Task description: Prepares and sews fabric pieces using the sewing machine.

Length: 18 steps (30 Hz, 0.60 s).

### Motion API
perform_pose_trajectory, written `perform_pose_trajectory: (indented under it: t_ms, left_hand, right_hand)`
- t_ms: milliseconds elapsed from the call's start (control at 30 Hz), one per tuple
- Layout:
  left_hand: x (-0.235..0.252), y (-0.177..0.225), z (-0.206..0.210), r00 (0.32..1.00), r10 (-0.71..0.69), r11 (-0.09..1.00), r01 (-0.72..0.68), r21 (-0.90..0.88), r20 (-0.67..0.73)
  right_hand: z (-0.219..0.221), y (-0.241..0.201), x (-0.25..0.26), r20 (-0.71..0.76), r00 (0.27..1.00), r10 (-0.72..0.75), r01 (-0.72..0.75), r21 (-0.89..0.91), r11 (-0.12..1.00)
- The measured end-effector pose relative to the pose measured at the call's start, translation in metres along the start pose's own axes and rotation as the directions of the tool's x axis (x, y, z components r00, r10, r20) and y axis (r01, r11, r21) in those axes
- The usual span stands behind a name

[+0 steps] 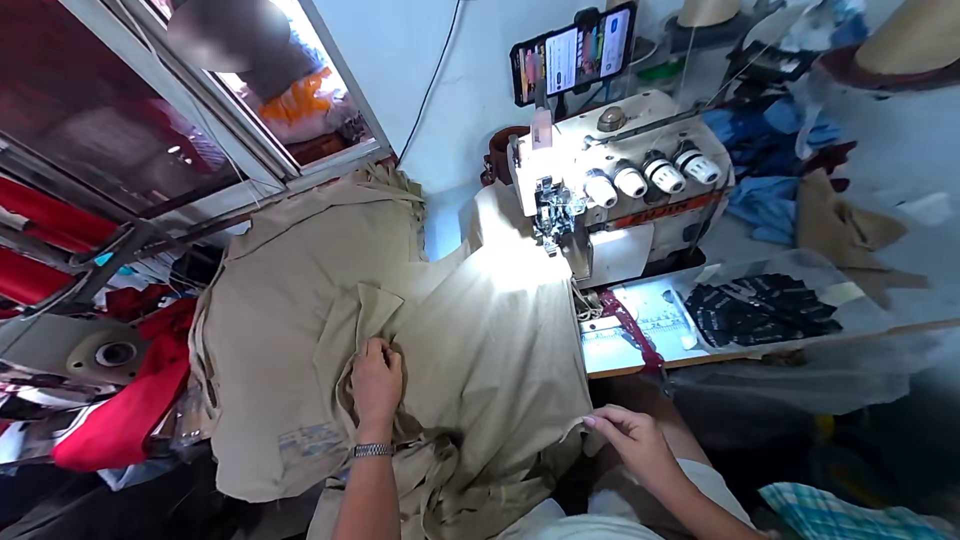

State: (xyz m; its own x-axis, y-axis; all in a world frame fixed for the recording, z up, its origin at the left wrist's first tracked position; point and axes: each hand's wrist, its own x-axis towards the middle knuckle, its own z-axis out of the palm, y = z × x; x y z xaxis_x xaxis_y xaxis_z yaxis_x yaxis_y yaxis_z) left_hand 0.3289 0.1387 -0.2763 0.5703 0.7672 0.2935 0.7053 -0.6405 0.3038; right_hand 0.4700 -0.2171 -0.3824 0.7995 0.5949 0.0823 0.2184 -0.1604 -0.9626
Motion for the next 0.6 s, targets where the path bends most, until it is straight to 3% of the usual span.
perform_pose_trajectory:
  t_ms: [133,233,433,600]
  left_hand:
    - [-0.001,-0.001,0.000,1.000,0.018,1.000,-0.018,-0.002,-0.006]
    - [-0.001,-0.001,0.001,1.000,0.018,1.000,-0.018,0.010,-0.006]
    - [0.000,-0.001,-0.003,0.999,-0.001,0.999,0.002,-0.050,0.034]
    - [-0.017,0.005,-0.018,0.995,0.020,0.979,-0.038,-0.201,-0.095]
  right_hand:
    - [-0.007,-0.017,-0.017,-0.131,0.981,-0.144,0.148,0.025,0.989]
    - [-0.008,-0.021,-0.029,-0.146,0.958,-0.246,0.252,0.023,0.968]
    - [-0.004,-0.021,-0.032,-0.242,0.949,-0.203,0.210,0.005,0.978]
    - [-0.002,-0.021,-0.030,-0.252,0.951,-0.179,0.184,-0.004,0.983]
